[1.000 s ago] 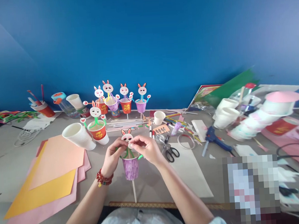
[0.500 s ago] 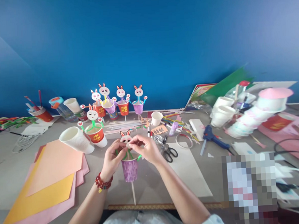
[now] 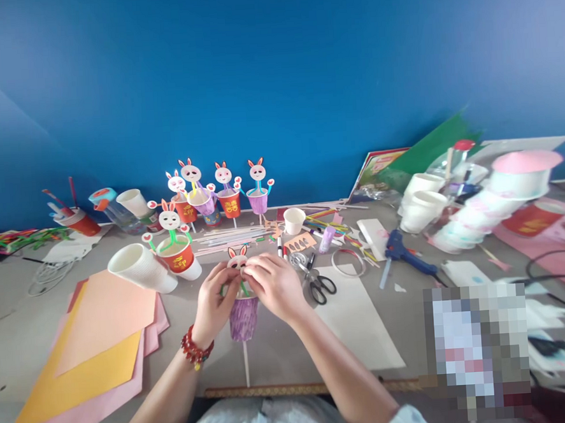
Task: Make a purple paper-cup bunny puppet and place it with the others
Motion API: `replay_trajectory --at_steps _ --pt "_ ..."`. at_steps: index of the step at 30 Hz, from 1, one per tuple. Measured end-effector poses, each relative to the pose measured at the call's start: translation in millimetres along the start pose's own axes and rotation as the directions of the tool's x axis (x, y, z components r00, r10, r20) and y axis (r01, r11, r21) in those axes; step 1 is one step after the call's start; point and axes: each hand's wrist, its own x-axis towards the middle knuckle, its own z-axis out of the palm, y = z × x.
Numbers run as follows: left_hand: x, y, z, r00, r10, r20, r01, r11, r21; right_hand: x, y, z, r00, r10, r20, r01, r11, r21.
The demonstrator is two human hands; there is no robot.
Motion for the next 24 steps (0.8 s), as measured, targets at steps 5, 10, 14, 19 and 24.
replay_trajectory --at_steps 5,10,14,19,24 --pt "1.1 -6.6 4.0 0.999 0.029 0.028 -0.029 1.000 0.006 -3.8 6.6 2.0 0.999 0.008 0.035 -0.009 1.000 0.020" --pt "1.6 -9.3 5.0 0.999 0.019 0.029 -0.019 1.000 0.006 -3.9 7.4 2.1 1.000 -0.013 0.025 0.013 1.000 -0.008" --pt "0.6 -10.2 4.4 1.000 0.003 0.022 -0.003 1.000 0.008 -3.9 6.4 2.7 1.000 -0.026 0.016 0.027 0.999 -0.037" --pt "-1.0 -10.9 2.7 0.996 0.076 0.038 -0.078 0.996 0.050 -2.1 4.7 1.0 0.999 -0.021 0.026 0.023 0.998 -0.059" --pt "-2.4 -10.8 2.1 0.988 0.132 0.082 -0.145 0.973 0.178 -1.4 4.6 0.0 0.998 -0.059 0.012 0.060 0.995 -0.082"
